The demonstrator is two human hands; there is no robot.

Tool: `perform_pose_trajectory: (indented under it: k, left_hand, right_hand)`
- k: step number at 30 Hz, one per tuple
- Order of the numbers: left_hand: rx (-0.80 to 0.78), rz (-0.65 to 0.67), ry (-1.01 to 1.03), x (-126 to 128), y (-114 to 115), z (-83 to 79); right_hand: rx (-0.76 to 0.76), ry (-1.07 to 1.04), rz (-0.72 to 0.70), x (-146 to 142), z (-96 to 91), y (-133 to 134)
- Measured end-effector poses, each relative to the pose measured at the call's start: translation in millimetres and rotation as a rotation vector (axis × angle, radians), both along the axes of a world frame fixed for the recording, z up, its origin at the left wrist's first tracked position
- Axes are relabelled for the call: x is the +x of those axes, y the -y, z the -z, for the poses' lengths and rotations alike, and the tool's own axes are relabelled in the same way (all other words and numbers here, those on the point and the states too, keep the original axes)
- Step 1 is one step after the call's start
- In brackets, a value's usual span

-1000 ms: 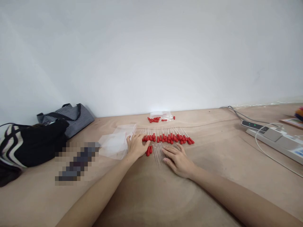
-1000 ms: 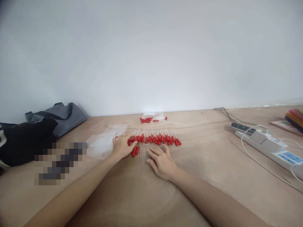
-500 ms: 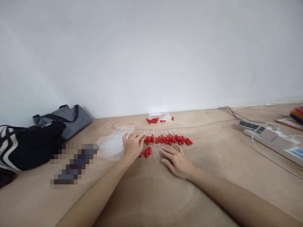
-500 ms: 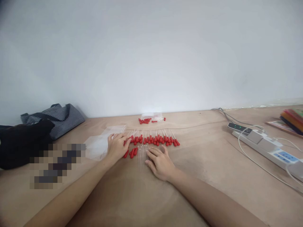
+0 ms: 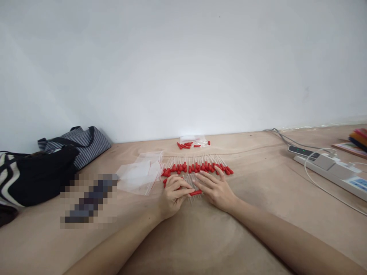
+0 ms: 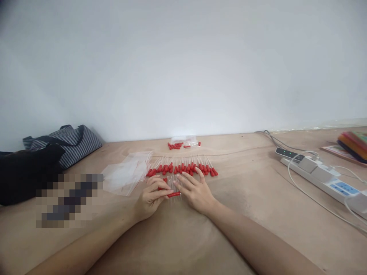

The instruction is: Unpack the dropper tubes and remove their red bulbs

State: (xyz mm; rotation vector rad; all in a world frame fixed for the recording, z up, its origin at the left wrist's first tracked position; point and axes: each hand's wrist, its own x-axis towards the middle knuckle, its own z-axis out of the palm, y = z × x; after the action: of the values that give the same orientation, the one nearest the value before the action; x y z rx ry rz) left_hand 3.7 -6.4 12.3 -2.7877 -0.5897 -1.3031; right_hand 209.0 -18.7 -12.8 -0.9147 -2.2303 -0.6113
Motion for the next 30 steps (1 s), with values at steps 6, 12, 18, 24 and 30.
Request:
perform_pose_trajectory:
  k: [6, 12, 18, 24, 30]
  left_hand:
    - [0.052, -0.064, -0.046, -4, -4, 1.5]
    - [0.058, -0.197, -0.12, -1, 0, 0.0]
    - [0.117, -0.28, -0.156, 15, 3, 8.6]
    - [0.109, -0.292, -0.12, 21, 4, 14.9]
    - [0.187, -0.317, -0.183, 17, 7, 12.1]
  right_hand:
    - [0.028, 0.048, -0.081, 6, 2.0, -3]
    - [0.11, 0.058, -0.022, 6, -1.5, 0]
    - [0.139, 0.054, -0.046, 3, -0.9, 0]
    - [0.084, 0.048, -0.045, 0, 3.6, -3]
    - [0.088, 0.041, -0.077, 2, 3.6, -2]
